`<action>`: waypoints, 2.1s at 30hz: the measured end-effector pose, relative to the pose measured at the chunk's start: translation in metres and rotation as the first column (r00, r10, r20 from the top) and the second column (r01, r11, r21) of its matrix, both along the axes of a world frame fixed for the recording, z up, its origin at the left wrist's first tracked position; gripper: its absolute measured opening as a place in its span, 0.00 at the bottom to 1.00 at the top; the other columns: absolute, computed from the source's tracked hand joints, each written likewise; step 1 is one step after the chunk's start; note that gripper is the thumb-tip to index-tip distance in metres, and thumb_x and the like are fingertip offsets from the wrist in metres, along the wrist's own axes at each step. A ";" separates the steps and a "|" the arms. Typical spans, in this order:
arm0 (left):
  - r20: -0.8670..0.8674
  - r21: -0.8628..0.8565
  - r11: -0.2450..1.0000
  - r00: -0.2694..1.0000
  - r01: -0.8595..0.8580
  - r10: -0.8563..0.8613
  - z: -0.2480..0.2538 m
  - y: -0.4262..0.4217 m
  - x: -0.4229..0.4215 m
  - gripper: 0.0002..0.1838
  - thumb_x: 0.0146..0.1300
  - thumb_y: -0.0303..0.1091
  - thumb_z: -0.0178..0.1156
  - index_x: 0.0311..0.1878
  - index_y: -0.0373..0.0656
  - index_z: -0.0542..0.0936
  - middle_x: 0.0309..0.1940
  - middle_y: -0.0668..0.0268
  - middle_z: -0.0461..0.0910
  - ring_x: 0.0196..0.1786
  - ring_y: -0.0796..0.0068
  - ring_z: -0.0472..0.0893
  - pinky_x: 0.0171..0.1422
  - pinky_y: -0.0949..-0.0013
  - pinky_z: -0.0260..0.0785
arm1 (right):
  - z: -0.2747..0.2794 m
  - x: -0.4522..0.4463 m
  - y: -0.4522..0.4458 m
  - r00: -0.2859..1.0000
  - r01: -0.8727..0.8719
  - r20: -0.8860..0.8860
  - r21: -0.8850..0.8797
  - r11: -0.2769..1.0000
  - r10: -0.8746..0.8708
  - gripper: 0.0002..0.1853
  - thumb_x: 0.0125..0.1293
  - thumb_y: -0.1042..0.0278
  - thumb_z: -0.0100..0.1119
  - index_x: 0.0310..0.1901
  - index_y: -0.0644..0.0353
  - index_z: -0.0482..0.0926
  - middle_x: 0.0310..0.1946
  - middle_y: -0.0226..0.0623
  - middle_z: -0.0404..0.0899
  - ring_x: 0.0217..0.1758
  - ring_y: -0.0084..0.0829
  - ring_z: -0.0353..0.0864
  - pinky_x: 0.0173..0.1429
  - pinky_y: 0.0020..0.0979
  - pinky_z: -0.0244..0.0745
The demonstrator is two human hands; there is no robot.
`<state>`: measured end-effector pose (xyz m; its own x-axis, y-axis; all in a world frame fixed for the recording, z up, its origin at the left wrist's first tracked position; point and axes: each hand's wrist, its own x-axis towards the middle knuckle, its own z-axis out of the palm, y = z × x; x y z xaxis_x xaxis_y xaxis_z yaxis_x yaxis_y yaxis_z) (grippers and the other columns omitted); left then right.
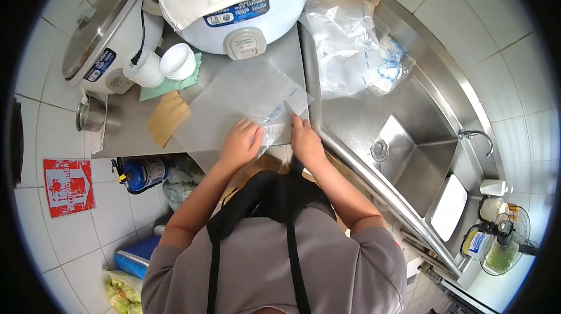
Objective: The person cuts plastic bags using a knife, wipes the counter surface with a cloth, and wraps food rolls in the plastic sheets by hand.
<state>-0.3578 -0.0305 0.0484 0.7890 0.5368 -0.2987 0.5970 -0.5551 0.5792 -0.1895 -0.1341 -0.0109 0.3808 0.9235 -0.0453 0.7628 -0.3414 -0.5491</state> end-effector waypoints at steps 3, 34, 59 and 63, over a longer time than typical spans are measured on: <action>0.435 0.397 0.874 0.896 -0.280 0.089 -0.062 -0.008 0.054 0.24 0.67 0.37 0.49 0.62 0.32 0.67 0.64 0.50 0.66 0.71 0.56 0.60 0.75 0.55 0.46 | 0.004 -0.015 -0.003 0.998 0.057 -0.015 -0.018 0.998 -0.057 0.22 0.67 0.68 0.47 0.61 0.60 0.59 0.44 0.59 0.74 0.40 0.58 0.79 0.42 0.51 0.75; 0.265 0.534 0.801 0.953 -0.270 0.144 -0.079 -0.013 0.091 0.33 0.65 0.48 0.50 0.65 0.31 0.62 0.69 0.49 0.55 0.74 0.56 0.49 0.76 0.52 0.37 | 0.017 0.052 -0.005 0.988 0.102 0.123 -0.066 0.993 -0.093 0.12 0.65 0.69 0.48 0.49 0.58 0.63 0.41 0.51 0.76 0.38 0.55 0.80 0.40 0.51 0.74; 0.620 0.343 0.939 0.757 -0.024 -0.207 -0.087 -0.012 0.126 0.03 0.57 0.26 0.56 0.33 0.37 0.75 0.33 0.55 0.75 0.40 0.52 0.75 0.45 0.56 0.70 | 0.013 0.074 0.012 0.961 -0.024 0.276 0.080 0.996 0.001 0.20 0.59 0.72 0.50 0.54 0.49 0.68 0.37 0.44 0.75 0.32 0.50 0.80 0.34 0.47 0.76; 0.623 0.188 0.980 0.763 0.064 -0.170 -0.081 -0.019 0.113 0.04 0.60 0.27 0.57 0.34 0.36 0.74 0.33 0.55 0.76 0.39 0.52 0.77 0.43 0.57 0.70 | 0.012 0.096 0.030 0.959 -0.080 0.278 0.071 0.994 0.058 0.20 0.59 0.72 0.49 0.55 0.48 0.68 0.36 0.44 0.76 0.32 0.50 0.80 0.35 0.46 0.76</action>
<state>-0.2444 -0.0497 -0.0326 0.8290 0.4231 0.3658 0.0478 -0.7052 0.7074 -0.0940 -0.1039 0.0013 0.3032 0.9442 0.1284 0.9085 -0.2458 -0.3378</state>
